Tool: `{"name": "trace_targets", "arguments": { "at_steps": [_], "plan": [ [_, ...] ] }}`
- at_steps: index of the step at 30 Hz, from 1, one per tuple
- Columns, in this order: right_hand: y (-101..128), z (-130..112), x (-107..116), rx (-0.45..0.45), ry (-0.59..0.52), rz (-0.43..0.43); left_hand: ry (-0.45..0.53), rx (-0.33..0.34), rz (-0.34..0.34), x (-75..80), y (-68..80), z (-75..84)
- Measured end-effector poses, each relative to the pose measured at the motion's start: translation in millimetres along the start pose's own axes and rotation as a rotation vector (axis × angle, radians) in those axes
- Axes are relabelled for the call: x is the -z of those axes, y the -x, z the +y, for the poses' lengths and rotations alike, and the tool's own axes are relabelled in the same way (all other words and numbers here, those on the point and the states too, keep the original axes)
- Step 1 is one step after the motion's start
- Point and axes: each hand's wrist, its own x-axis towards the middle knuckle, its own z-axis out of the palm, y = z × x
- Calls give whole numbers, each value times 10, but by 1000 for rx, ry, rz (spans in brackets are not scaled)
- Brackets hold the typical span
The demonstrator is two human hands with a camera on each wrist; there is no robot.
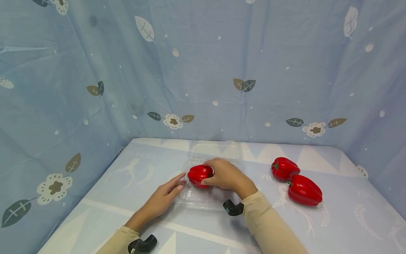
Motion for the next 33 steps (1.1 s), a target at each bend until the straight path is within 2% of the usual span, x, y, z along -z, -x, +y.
{"name": "trace_targets", "arguments": {
  "at_steps": [10, 21, 33],
  "plan": [
    [-30, -64, -38, 33, 101, 33, -10, 0, 2, -2, 4, -13],
    [-53, -54, -28, 59, 51, 51, -13, -1, 7, -3, 2, -14],
    [-13, -14, -48, 16, 41, 28, -19, -5, 11, -4, -1, -9]
  ]
}}
